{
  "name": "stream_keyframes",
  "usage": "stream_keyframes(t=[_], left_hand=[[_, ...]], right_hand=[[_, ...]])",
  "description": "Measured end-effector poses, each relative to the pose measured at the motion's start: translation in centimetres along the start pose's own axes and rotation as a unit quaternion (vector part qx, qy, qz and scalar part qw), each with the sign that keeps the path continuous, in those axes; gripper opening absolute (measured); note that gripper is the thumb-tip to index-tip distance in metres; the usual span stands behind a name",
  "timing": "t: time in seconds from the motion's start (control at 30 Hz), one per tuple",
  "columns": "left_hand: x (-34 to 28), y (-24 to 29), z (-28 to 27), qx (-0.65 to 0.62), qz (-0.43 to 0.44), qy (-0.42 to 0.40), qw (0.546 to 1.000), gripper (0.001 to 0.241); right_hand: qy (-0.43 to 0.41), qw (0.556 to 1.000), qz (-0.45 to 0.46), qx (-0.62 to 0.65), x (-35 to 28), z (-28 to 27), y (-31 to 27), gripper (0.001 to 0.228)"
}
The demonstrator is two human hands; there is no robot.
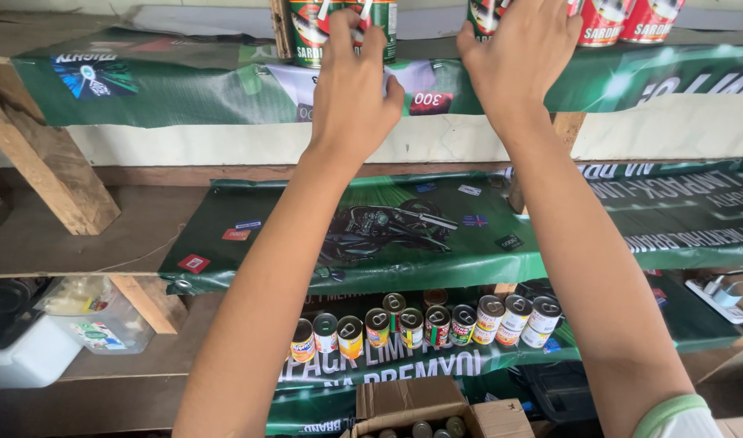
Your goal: Stocking canned goods from a cardboard box onto grocery store shelves.
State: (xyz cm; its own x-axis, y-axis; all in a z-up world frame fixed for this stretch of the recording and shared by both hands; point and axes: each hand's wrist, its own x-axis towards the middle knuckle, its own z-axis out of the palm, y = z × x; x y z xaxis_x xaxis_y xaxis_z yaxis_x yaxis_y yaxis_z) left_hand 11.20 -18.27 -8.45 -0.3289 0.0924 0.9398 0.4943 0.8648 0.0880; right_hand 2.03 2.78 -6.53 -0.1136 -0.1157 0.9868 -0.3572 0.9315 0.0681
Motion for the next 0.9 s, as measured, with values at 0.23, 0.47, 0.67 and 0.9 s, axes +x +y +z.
stream_keyframes(t=[0.23, 0.47, 0.67, 0.9], left_hand=[[-0.2, 0.8, -0.9, -0.001, -0.023, -0.014, 1.0, 0.043], [-2.1, 1.6, -0.5, 0.057, 0.013, -0.042, 0.997, 0.05], [-3.0, 1.6, -2.2, 0.072, 0.02, 0.029, 0.997, 0.045], [-3.9, -0.4, -2.6, 0.068, 0.011, 0.058, 0.996, 0.034]], right_hand=[[0.016, 0.997, 0.011, 0.076, 0.2, -2.6, -2.5, 0.063], [-0.026, 0.964, -0.103, 0.245, 1.3, -3.7, -6.6, 0.058], [-0.107, 0.894, -0.007, 0.435, 3.6, -1.2, -9.8, 0.058], [-0.165, 0.917, 0.033, 0.362, 4.8, -1.1, -11.1, 0.064]])
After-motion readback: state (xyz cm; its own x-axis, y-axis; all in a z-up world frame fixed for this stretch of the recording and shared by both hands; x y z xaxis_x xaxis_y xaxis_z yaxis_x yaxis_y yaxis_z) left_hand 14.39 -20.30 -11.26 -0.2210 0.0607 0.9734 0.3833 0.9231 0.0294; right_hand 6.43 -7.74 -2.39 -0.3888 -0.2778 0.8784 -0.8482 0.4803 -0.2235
